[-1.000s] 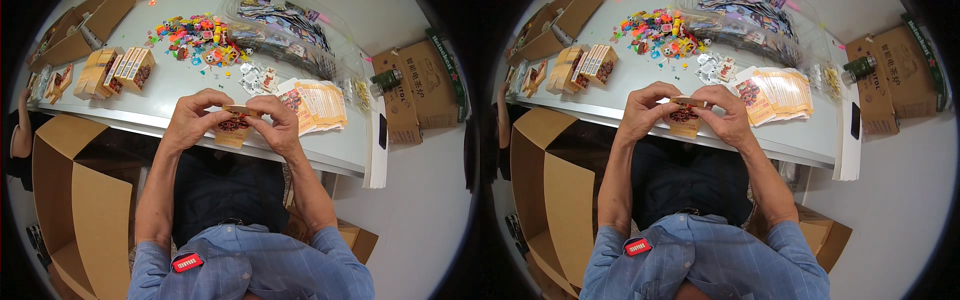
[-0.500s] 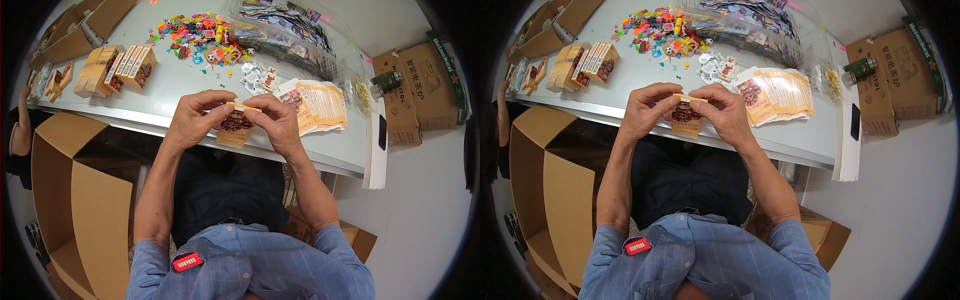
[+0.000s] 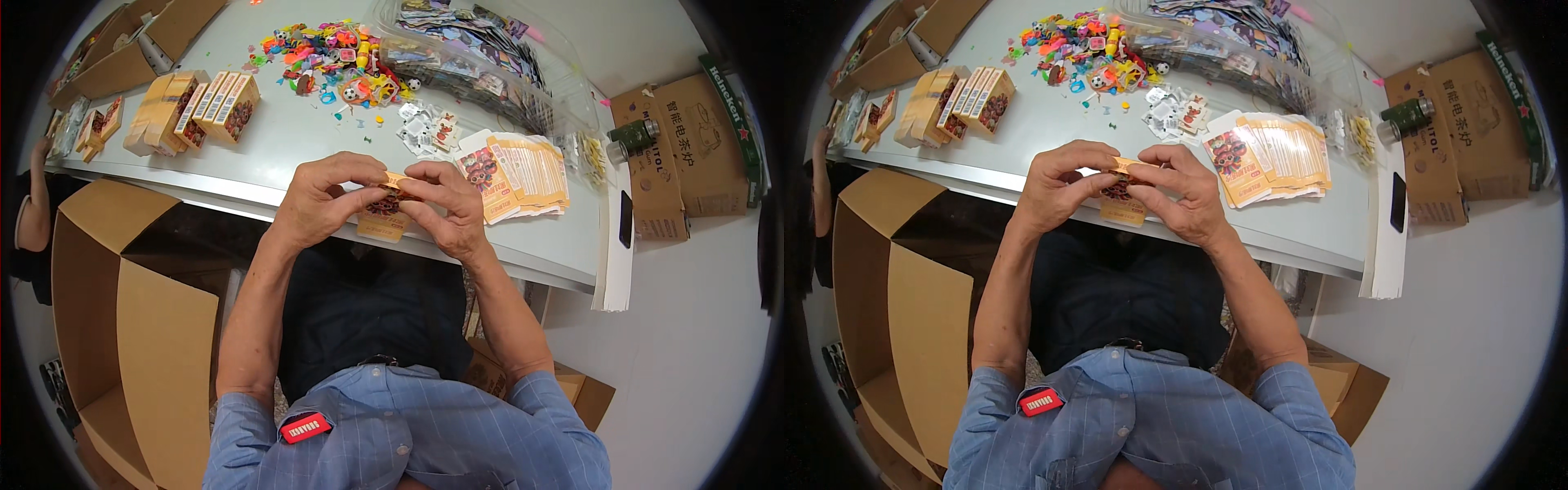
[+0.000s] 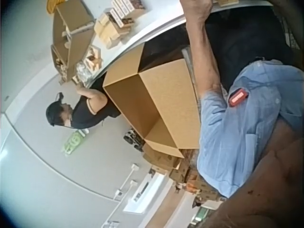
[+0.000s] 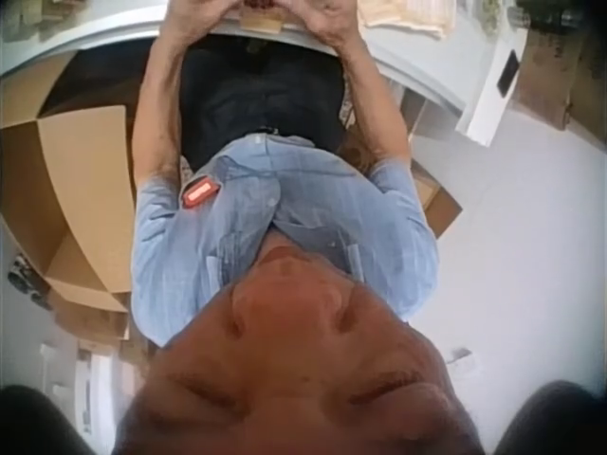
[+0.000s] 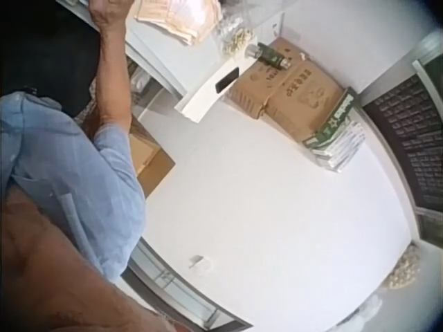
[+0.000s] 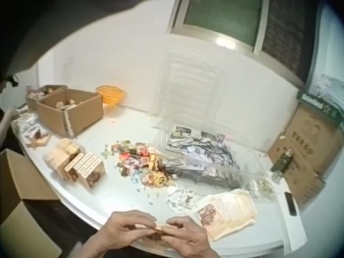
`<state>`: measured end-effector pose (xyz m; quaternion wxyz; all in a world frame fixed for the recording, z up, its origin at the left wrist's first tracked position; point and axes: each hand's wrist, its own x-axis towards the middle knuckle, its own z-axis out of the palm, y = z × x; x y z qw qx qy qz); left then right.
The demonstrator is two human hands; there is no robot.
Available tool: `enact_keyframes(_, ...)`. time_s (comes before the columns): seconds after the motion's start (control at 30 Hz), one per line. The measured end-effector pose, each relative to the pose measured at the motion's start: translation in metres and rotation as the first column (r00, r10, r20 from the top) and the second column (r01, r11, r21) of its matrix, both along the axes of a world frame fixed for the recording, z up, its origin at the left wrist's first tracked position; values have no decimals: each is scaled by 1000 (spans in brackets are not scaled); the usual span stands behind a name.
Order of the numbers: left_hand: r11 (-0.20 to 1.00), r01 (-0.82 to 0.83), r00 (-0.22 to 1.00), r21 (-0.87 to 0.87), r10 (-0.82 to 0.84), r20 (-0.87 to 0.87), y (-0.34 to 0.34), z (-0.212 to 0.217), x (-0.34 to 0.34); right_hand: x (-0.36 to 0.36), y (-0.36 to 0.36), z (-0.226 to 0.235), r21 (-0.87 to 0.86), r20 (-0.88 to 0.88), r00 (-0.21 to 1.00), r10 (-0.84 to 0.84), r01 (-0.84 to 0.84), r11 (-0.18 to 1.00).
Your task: Packaging small colorful toy figurines into small cardboard boxes at a workstation.
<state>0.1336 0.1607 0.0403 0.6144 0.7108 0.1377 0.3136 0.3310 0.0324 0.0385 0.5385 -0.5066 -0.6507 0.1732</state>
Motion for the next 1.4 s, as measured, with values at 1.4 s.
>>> enact_keyframes(1.4,988,-152,968,-27,143,-207,-41,-2,-15,5,-5,19,-88,19,1000,8,-7,996)
